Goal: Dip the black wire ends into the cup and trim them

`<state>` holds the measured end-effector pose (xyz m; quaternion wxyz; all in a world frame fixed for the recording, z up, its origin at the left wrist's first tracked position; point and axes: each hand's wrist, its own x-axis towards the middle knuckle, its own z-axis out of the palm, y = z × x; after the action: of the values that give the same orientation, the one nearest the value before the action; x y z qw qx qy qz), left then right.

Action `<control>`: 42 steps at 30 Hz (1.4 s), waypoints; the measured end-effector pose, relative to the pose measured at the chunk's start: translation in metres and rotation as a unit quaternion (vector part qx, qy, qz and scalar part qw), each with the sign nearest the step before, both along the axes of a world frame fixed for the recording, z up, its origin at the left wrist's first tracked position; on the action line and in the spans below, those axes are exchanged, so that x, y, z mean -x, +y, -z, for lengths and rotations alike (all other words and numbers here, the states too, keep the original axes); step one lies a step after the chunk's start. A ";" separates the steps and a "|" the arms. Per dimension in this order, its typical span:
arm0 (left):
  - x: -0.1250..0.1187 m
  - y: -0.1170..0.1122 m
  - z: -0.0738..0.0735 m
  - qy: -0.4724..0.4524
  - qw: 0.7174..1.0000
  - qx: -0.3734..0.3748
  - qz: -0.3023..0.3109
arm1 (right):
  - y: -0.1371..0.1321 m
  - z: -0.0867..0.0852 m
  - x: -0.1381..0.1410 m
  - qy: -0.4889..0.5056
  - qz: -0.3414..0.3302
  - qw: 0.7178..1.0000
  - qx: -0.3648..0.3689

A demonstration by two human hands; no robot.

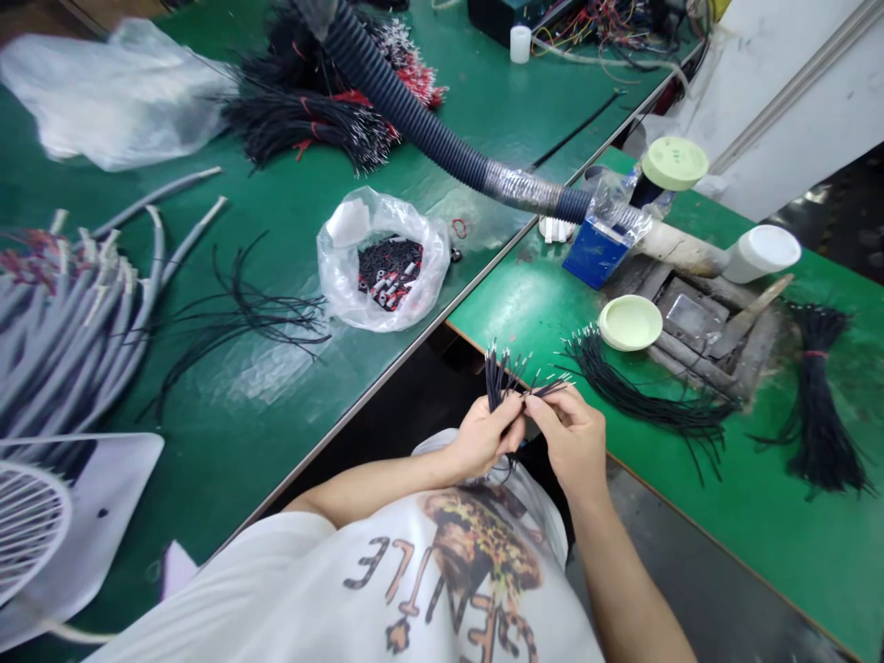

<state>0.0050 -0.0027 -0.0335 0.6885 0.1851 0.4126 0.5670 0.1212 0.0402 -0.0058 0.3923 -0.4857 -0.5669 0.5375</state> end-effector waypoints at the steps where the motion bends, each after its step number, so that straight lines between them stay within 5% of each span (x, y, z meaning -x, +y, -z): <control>1: 0.000 0.000 -0.001 -0.006 1.000 -0.003 -0.001 | -0.001 0.000 0.001 0.001 0.002 1.000 0.000; 10: -0.002 0.000 -0.003 -0.086 0.996 -0.007 -0.036 | -0.004 0.005 0.006 0.041 0.027 0.999 0.012; 27: 0.001 -0.003 0.004 -0.018 1.000 -0.024 0.005 | -0.001 -0.007 0.005 -0.011 0.035 0.999 0.028; 42: -0.004 -0.004 0.005 -0.031 0.999 -0.011 -0.029 | 0.000 0.000 0.001 -0.013 0.035 0.999 0.016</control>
<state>0.0086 -0.0062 -0.0382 0.6820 0.1627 0.3904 0.5967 0.1200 0.0403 -0.0061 0.3958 -0.5180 -0.5459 0.5263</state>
